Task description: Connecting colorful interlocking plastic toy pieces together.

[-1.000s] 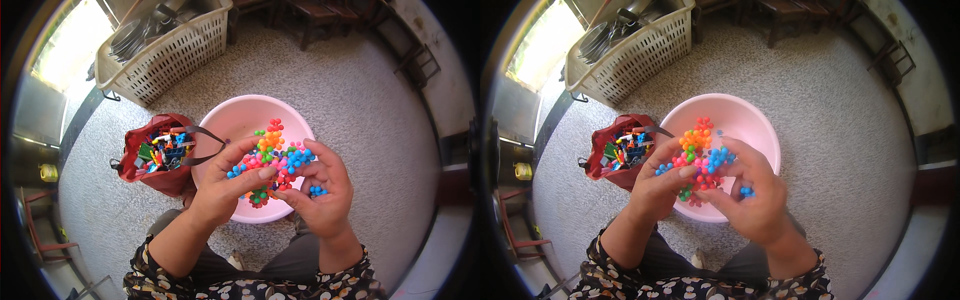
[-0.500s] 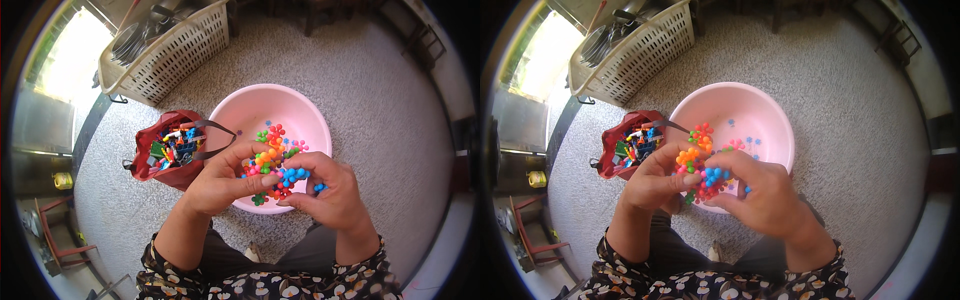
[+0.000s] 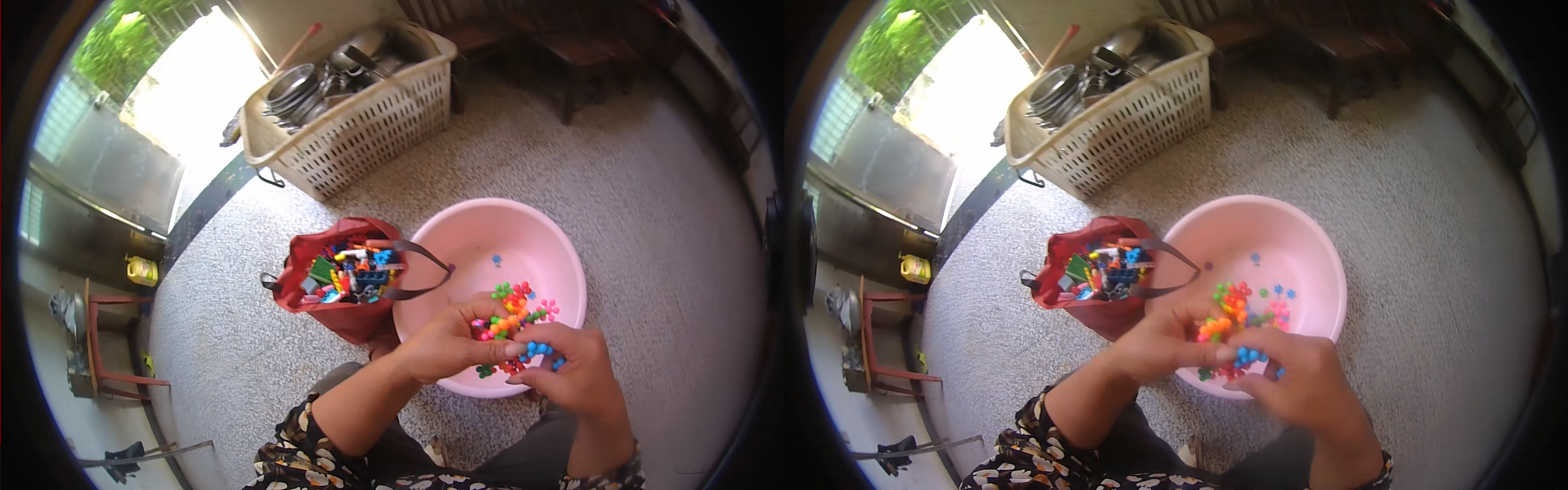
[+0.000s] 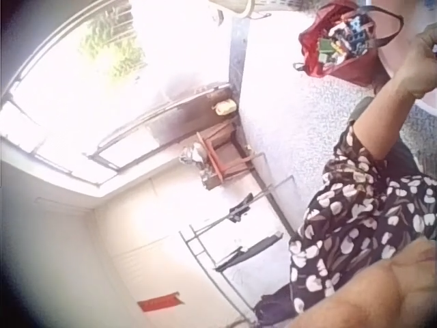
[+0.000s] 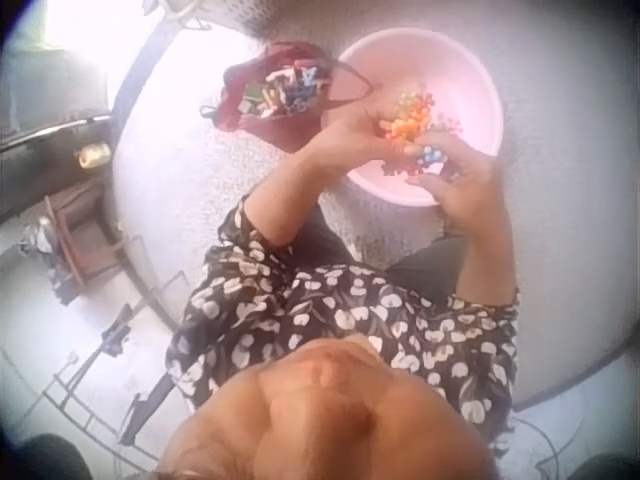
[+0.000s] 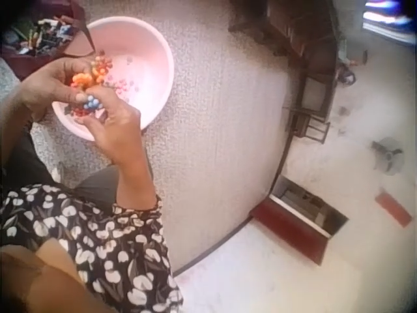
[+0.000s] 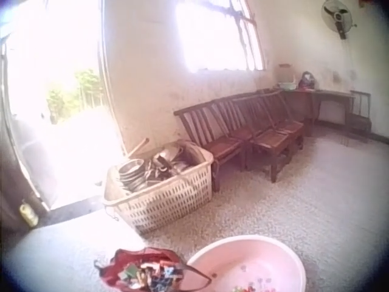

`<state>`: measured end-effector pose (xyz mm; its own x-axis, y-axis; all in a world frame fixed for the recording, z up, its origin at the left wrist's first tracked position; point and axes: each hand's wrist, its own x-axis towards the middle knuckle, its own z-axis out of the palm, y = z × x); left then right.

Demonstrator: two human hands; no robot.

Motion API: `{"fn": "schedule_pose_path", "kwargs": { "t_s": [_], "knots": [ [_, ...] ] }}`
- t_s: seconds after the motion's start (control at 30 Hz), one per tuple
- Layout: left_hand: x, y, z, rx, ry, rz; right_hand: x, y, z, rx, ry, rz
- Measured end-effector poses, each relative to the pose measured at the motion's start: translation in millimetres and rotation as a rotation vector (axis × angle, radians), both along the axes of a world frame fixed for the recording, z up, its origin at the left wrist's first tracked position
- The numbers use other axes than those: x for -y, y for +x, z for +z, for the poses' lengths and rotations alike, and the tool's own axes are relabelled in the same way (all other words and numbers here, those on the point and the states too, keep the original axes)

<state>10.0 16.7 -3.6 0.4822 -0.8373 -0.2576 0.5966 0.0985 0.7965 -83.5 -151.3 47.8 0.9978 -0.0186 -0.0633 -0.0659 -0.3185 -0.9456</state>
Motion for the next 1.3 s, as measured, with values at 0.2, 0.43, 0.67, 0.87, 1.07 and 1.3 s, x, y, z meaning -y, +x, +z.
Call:
{"fn": "schedule_pose_path", "kwargs": {
  "t_s": [0.2, 0.43, 0.67, 0.87, 1.07, 1.3],
  "knots": [
    [-3, -3, 7, -0.034, 0.085, 0.022, -6, 4, 6, -0.038, -0.067, -0.011],
    [-3, 0, 4, 0.130, 0.064, -0.087, -4, 3, 4, -0.033, 0.004, 0.017],
    [3, -4, 16, 0.026, 0.142, -0.081, -1, 0, 4, -0.008, -0.087, 0.009],
    [5, 0, 17, -0.052, 0.083, 0.071, 3, 10, -2, 0.059, -0.084, 0.057],
    [10, -3, 4, -0.132, 0.119, 0.162, 6, 5, -1, -0.189, 0.211, -0.085],
    [16, -9, 3, -0.131, -0.010, 0.344, -1, 6, -11, -0.205, 0.646, -0.206]
  ]
}}
